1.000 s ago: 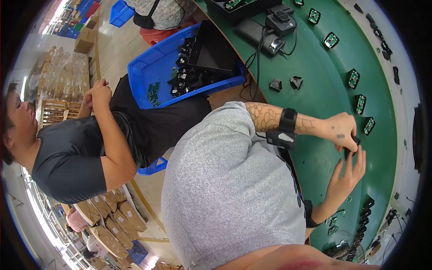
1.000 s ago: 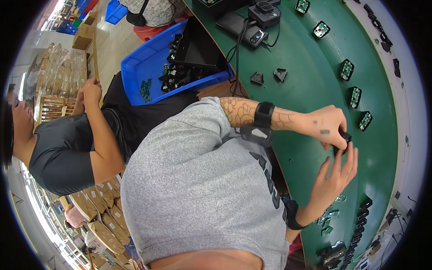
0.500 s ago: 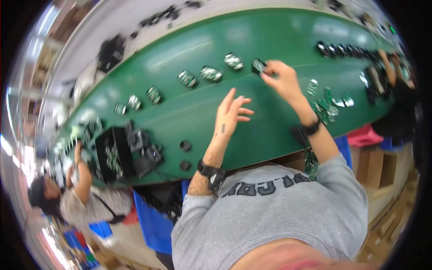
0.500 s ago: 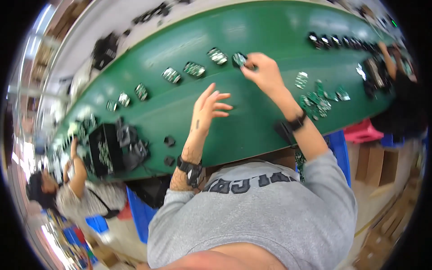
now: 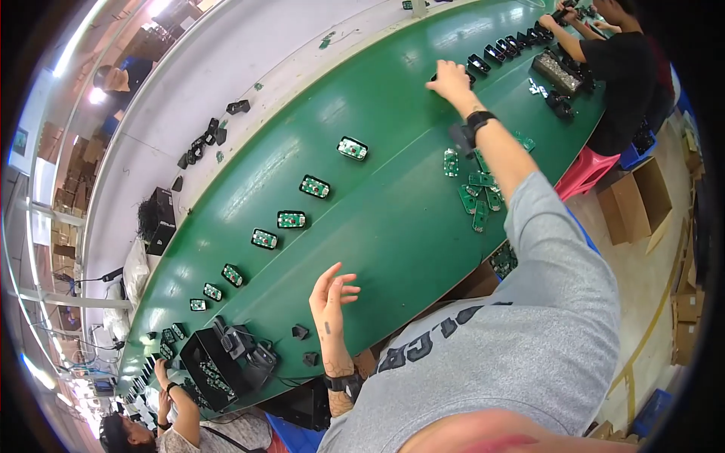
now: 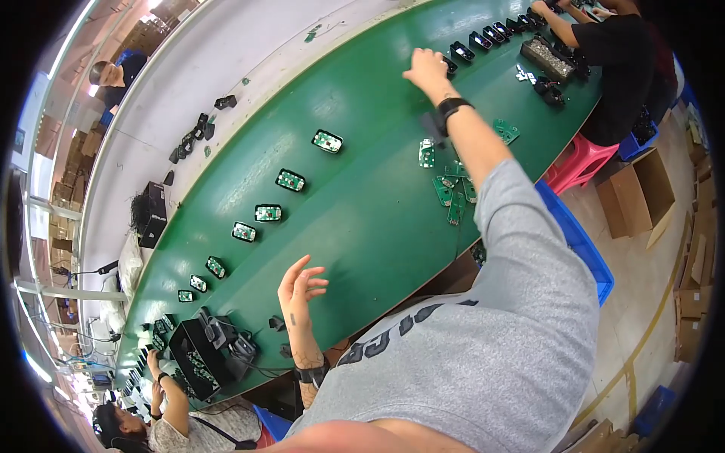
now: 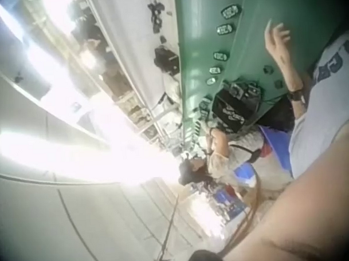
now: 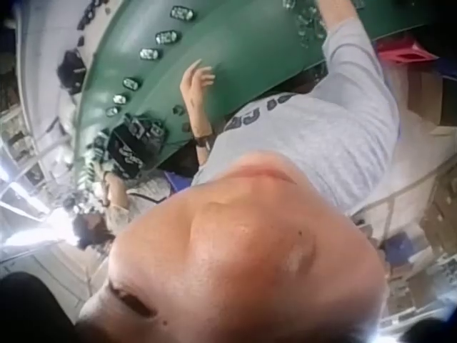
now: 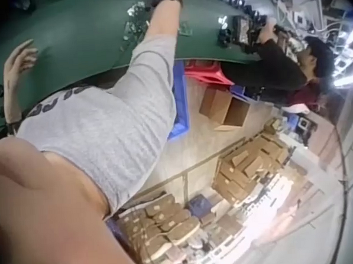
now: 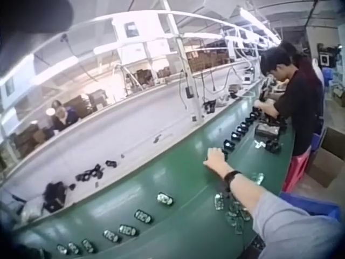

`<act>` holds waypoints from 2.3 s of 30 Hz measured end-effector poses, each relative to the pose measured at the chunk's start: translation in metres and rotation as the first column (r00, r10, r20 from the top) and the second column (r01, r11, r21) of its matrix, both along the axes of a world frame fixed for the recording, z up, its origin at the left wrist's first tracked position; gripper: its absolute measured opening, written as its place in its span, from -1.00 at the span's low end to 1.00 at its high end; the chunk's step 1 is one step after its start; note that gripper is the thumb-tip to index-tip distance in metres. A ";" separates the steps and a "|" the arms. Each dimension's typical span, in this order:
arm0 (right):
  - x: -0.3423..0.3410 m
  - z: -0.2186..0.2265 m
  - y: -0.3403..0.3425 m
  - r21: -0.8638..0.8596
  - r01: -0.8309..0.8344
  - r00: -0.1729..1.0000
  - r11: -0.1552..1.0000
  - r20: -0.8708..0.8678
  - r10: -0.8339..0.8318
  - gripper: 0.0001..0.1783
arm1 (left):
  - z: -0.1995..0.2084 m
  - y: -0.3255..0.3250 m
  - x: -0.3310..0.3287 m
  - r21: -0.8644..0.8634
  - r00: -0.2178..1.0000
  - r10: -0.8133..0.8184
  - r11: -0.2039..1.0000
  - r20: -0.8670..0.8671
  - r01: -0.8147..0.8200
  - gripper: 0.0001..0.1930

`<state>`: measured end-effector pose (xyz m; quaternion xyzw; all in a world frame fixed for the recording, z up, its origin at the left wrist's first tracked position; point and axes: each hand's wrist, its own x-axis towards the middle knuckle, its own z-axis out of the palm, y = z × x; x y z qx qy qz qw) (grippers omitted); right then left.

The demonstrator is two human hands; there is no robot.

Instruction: The person picks up a circuit board and a black plastic housing, inserts the board into the housing by hand, and places the assembled unit onto the green conveyor belt. They then reach into a blue bin to retrieve more circuit boards and place them onto the belt.

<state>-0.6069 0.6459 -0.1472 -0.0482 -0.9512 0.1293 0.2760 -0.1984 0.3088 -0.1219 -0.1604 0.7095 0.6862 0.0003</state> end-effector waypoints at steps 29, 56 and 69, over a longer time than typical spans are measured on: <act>0.298 0.008 -0.074 -0.839 -0.484 0.460 0.247 -0.003 0.888 -0.80 | -0.007 0.086 -0.070 -0.097 0.940 -0.078 0.994 -0.331 0.048 -0.41; 0.216 0.013 -0.039 -0.160 -0.485 0.868 0.860 0.030 0.496 -0.57 | -0.006 0.069 -0.062 0.728 0.960 -0.245 0.632 -0.136 0.265 -0.44; 0.177 0.006 -0.026 -0.102 -0.969 0.180 0.226 0.337 0.924 -0.42 | -0.004 0.055 -0.044 0.747 0.972 -0.226 0.635 -0.066 0.198 -0.45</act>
